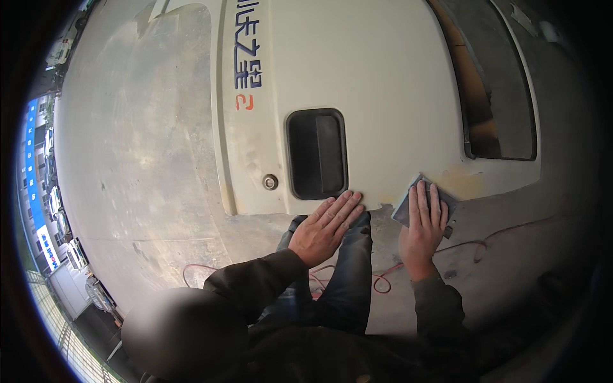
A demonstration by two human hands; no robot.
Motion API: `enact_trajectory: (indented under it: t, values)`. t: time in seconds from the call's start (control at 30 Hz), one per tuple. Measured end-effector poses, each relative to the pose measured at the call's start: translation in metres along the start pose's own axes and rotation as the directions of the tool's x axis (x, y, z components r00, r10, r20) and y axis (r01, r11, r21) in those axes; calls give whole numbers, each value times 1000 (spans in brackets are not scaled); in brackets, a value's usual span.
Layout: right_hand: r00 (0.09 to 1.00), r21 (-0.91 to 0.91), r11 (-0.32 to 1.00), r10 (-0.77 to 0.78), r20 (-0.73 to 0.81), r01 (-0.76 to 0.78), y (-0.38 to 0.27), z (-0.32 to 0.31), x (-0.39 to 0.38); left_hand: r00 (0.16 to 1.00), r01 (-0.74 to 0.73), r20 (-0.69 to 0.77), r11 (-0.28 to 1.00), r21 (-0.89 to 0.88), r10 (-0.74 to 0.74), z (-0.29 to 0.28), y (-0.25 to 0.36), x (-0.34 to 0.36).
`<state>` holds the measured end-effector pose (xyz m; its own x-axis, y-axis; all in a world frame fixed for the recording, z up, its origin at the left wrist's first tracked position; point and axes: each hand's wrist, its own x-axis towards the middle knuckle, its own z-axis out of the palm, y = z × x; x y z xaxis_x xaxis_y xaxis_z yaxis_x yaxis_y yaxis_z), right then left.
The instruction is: The person sands the surface of a detached white car door using a sanding block. They work methodically across the door's surface, including around the handle and window frame, and over blue and orange decals.
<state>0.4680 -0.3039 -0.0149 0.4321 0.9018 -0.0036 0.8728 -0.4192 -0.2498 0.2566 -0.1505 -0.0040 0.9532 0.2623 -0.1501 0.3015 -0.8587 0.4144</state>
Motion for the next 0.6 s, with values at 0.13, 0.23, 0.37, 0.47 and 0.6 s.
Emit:
enact_trajectory:
  t: [0.13,0.23,0.37,0.47,0.6]
  values:
    - [1000,10,1000,-15,27,15,-3,-7,4,999,-19,-33,999,27,20,7,-6,1]
    - [997,-14,999,-38,69,39,4,-16,2,998,10,-57,999,-35,-12,9,-4,12]
    - [990,20,999,-27,136,24,-5,-33,8,992,28,-120,991,-127,-43,14,1,27]
    - [986,69,995,-84,143,75,-20,-33,0,969,13,-237,966,-260,-77,12,11,28]
    - [976,192,974,-149,158,117,-46,-35,1,928,115,-212,776,-620,-306,4,21,6]
